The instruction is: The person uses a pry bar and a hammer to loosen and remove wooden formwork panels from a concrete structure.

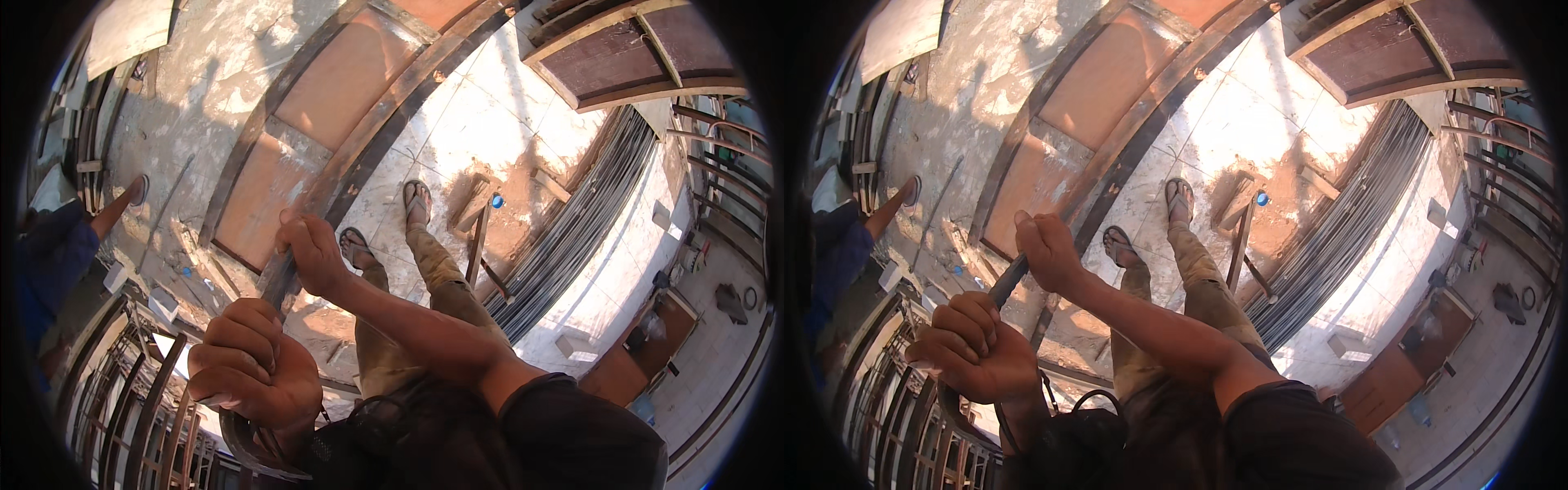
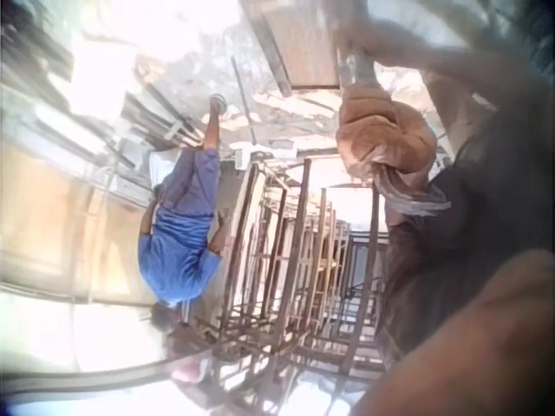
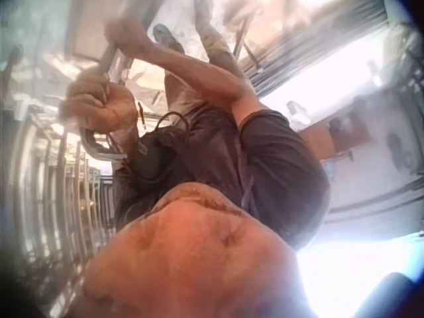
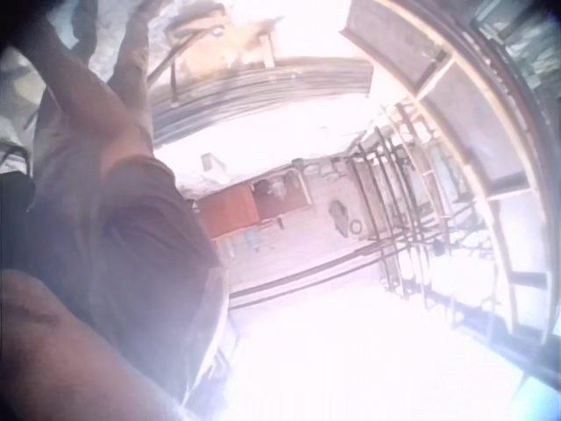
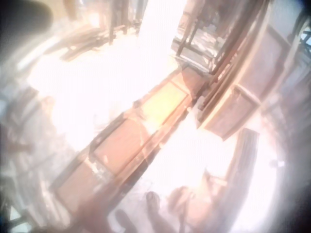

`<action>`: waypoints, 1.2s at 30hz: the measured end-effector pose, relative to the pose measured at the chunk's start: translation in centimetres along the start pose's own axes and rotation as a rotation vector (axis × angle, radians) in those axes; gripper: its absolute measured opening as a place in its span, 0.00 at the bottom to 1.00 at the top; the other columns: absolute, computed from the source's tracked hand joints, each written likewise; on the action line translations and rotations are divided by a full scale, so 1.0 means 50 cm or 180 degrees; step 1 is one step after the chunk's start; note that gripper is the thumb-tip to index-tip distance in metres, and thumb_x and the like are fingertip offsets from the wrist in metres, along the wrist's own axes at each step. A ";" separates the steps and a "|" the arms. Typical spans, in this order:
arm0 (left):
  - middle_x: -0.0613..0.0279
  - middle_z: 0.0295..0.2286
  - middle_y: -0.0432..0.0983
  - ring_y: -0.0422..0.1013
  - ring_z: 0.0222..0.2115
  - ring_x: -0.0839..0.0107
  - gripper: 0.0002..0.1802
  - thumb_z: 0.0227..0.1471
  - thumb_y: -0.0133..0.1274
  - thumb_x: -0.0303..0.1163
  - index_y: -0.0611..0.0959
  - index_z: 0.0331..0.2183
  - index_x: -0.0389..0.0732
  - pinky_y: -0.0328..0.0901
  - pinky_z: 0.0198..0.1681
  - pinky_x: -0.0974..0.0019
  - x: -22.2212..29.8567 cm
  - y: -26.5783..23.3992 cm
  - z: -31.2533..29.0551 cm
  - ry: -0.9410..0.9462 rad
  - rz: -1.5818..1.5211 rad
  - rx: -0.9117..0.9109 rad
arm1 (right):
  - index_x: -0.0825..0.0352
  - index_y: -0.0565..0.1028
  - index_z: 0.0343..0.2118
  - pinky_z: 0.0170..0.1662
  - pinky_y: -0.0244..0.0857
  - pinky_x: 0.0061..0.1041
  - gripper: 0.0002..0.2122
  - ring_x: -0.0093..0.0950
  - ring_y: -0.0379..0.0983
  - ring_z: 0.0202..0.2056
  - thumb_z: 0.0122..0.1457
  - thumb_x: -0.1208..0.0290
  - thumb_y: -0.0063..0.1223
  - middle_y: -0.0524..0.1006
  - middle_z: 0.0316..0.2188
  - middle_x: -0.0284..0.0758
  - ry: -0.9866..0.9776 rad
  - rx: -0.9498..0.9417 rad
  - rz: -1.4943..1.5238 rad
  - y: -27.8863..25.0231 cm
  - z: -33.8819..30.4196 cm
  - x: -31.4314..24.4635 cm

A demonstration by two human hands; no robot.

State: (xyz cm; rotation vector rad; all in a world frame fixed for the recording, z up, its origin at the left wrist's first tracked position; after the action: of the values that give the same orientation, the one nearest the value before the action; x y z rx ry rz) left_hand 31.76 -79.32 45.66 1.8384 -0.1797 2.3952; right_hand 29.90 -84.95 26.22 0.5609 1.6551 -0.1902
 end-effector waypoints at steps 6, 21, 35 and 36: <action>0.69 0.17 0.50 0.50 0.18 0.78 0.21 0.70 0.33 0.41 0.60 0.23 0.47 0.56 0.28 0.67 -0.008 0.108 0.008 -0.0080 -0.0031 -0.0135 | 0.70 0.62 0.13 0.27 0.53 0.40 0.24 0.39 0.58 0.16 0.68 0.63 0.36 0.60 0.11 0.42 -0.0342 -0.0215 -0.0241 -0.099 0.068 -0.016; 0.70 0.15 0.51 0.50 0.17 0.77 0.22 0.66 0.39 0.37 0.59 0.18 0.48 0.52 0.26 0.68 -0.065 0.220 -0.006 -0.0311 -0.0079 -0.0243 | 0.65 0.61 0.29 0.32 0.59 0.34 0.09 0.33 0.63 0.19 0.69 0.74 0.33 0.68 0.18 0.34 -0.1273 -0.0128 -0.0587 -0.207 0.082 -0.011; 0.75 0.12 0.44 0.42 0.11 0.81 0.27 0.58 0.56 0.49 0.60 0.18 0.51 0.42 0.16 0.71 -0.349 -0.020 0.277 -0.0633 -0.0094 0.1515 | 0.68 0.71 0.50 0.51 0.61 0.35 0.17 0.40 0.72 0.43 0.69 0.60 0.40 0.76 0.41 0.45 0.0314 0.0078 -0.1302 -0.282 0.128 0.066; 0.75 0.12 0.45 0.42 0.11 0.81 0.26 0.58 0.55 0.47 0.60 0.18 0.52 0.42 0.16 0.71 -0.393 -0.047 0.308 -0.0714 -0.0292 0.1472 | 0.68 0.71 0.50 0.48 0.65 0.32 0.16 0.36 0.75 0.40 0.69 0.60 0.41 0.76 0.40 0.43 0.0646 0.0218 -0.1327 -0.321 0.130 0.091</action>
State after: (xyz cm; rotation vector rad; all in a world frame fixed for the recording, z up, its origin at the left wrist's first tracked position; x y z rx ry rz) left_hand 51.84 -79.91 30.69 2.2436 0.4698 2.3008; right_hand 27.94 -100.53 17.63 0.2857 1.9578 -0.5097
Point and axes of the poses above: each hand's wrist, its own z-axis towards the middle knuckle, its own y-axis out of the palm, x = y × z, the point moved 8 cm from there along z, towards the middle knuckle
